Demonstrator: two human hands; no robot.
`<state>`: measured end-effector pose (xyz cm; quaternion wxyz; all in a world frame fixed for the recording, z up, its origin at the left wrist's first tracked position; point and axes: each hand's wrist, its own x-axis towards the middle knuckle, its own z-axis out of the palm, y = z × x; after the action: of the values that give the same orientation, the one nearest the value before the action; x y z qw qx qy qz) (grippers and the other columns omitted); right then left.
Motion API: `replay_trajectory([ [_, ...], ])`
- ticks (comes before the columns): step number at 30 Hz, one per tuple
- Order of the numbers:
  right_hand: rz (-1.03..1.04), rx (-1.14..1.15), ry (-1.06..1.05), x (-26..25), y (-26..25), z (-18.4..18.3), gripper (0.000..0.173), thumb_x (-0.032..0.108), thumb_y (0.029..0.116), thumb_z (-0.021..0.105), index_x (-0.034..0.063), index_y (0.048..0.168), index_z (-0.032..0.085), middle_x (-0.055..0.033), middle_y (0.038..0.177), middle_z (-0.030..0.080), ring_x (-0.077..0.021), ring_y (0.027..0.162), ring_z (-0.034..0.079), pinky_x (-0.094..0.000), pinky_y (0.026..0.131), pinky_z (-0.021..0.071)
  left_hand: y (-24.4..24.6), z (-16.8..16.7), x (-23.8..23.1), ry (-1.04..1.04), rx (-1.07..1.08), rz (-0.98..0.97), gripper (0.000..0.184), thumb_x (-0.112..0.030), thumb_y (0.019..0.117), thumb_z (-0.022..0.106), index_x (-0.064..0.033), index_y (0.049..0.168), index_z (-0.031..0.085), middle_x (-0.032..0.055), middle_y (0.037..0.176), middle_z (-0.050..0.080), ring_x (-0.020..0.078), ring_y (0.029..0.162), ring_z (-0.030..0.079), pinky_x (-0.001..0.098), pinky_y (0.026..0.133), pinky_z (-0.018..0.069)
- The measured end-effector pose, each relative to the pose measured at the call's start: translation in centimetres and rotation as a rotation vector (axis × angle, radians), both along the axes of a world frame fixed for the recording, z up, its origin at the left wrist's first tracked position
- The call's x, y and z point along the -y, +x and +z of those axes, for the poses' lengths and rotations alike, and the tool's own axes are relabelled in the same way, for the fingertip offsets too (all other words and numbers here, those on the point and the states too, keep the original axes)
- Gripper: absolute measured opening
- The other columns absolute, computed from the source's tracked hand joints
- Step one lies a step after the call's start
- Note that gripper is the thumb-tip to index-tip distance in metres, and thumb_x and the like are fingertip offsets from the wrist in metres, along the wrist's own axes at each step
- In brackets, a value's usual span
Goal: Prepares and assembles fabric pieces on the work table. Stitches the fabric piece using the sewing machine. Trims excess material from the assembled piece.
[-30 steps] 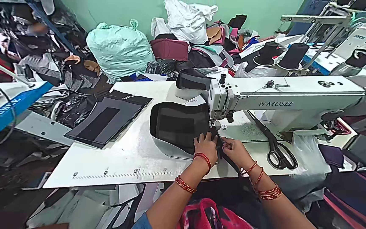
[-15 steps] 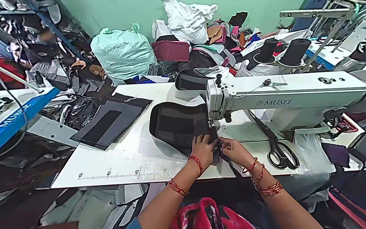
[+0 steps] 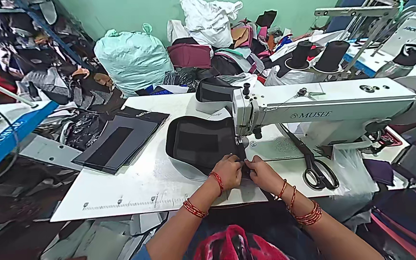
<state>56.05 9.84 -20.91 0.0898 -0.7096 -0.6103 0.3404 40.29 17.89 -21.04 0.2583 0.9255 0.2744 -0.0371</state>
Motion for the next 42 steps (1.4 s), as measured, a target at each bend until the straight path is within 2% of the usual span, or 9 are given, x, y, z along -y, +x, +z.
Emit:
replay_trajectory([
  [4, 0.041, 0.121, -0.042, -0.3, -1.0, 0.2, 0.038, -0.002, 0.0982, 0.050, -0.0081, 0.134, 0.059, -0.0277, 0.133, 0.052, -0.0367, 0.111, 0.062, -0.0442, 0.095, 0.0521, 0.6, 1.2, -2.0, 0.007, -0.035, 0.012, 0.043, -0.005, 0.0989, 0.045, -0.0039, 0.138, 0.063, 0.0194, 0.141, 0.061, 0.0361, 0.129, 0.060, 0.0535, 0.107, 0.0459],
  [8, 0.045, 0.166, -0.051, -0.3, -1.3, 0.0, 0.028, -0.001, 0.0992, 0.048, -0.0109, 0.119, 0.065, -0.0292, 0.137, 0.051, -0.0386, 0.112, 0.064, -0.0462, 0.096, 0.0528, 2.6, 0.7, -2.4, 0.101, -0.178, -0.070, 0.059, 0.003, 0.0924, 0.053, -0.0153, 0.148, 0.056, 0.0047, 0.161, 0.043, 0.0371, 0.139, 0.048, 0.0596, 0.100, 0.0470],
  [13, 0.026, 0.187, -0.038, -0.2, -1.6, 0.0, 0.034, -0.001, 0.1004, 0.048, -0.0078, 0.131, 0.061, -0.0282, 0.135, 0.053, -0.0372, 0.109, 0.066, -0.0441, 0.093, 0.0543, 1.1, -1.8, -2.1, 0.139, 0.073, -0.065, 0.043, 0.001, 0.0903, 0.052, -0.0055, 0.128, 0.072, 0.0100, 0.140, 0.065, 0.0382, 0.132, 0.055, 0.0561, 0.104, 0.0437],
  [17, 0.017, 0.207, -0.053, -0.4, -1.9, -0.1, 0.040, -0.003, 0.0997, 0.048, -0.0062, 0.138, 0.057, -0.0271, 0.135, 0.052, -0.0355, 0.108, 0.066, -0.0421, 0.093, 0.0546, 0.2, -3.8, -1.7, 0.172, 0.278, -0.013, 0.043, 0.003, 0.0867, 0.053, -0.0048, 0.123, 0.074, 0.0087, 0.135, 0.069, 0.0381, 0.133, 0.056, 0.0562, 0.113, 0.0381],
  [21, 0.008, 0.195, -0.041, -1.5, -1.7, 0.1, 0.040, -0.003, 0.1000, 0.046, -0.0064, 0.138, 0.057, -0.0276, 0.134, 0.053, -0.0359, 0.110, 0.065, -0.0422, 0.095, 0.0538, 0.5, -3.5, -2.9, 0.122, 0.230, -0.023, 0.045, 0.003, 0.0888, 0.051, -0.0039, 0.129, 0.071, 0.0087, 0.140, 0.065, 0.0362, 0.138, 0.052, 0.0502, 0.120, 0.0321],
  [28, -0.023, 0.150, -0.017, -4.0, -1.0, 0.0, 0.042, -0.003, 0.0994, 0.047, -0.0057, 0.140, 0.056, -0.0290, 0.144, 0.047, -0.0369, 0.123, 0.059, -0.0426, 0.104, 0.0488, 1.5, -3.7, -5.7, 0.164, 0.288, -0.025, 0.042, 0.005, 0.0889, 0.053, -0.0023, 0.124, 0.073, 0.0210, 0.130, 0.066, 0.0396, 0.129, 0.056, 0.0477, 0.112, 0.0423],
  [34, -0.042, 0.148, -0.035, -5.2, -0.8, 0.3, 0.044, -0.002, 0.0995, 0.048, -0.0054, 0.143, 0.054, -0.0285, 0.147, 0.046, -0.0371, 0.130, 0.055, -0.0435, 0.107, 0.0467, 2.2, -3.0, -6.6, 0.131, 0.206, -0.003, 0.042, 0.004, 0.0918, 0.050, -0.0018, 0.127, 0.071, 0.0197, 0.133, 0.065, 0.0372, 0.136, 0.053, 0.0461, 0.117, 0.0373],
  [38, -0.139, 0.057, 0.090, -4.2, -0.3, -0.7, 0.047, -0.001, 0.0991, 0.048, -0.0028, 0.145, 0.053, -0.0278, 0.137, 0.056, -0.0358, 0.125, 0.058, -0.0425, 0.107, 0.0460, 1.7, -3.1, -6.1, 0.093, 0.265, 0.039, 0.039, 0.004, 0.0919, 0.050, 0.0002, 0.124, 0.072, 0.0199, 0.131, 0.067, 0.0373, 0.134, 0.055, 0.0464, 0.117, 0.0385],
  [42, -0.322, -0.130, 0.264, -2.2, 0.4, -2.3, 0.046, 0.003, 0.0960, 0.057, -0.0040, 0.141, 0.058, -0.0200, 0.111, 0.067, -0.0221, 0.092, 0.063, -0.0313, 0.086, 0.0509, 0.1, -4.7, -4.6, 0.080, 0.480, 0.076, 0.040, 0.004, 0.0878, 0.052, -0.0015, 0.121, 0.074, 0.0213, 0.131, 0.067, 0.0415, 0.133, 0.057, 0.0658, 0.118, 0.0299],
])
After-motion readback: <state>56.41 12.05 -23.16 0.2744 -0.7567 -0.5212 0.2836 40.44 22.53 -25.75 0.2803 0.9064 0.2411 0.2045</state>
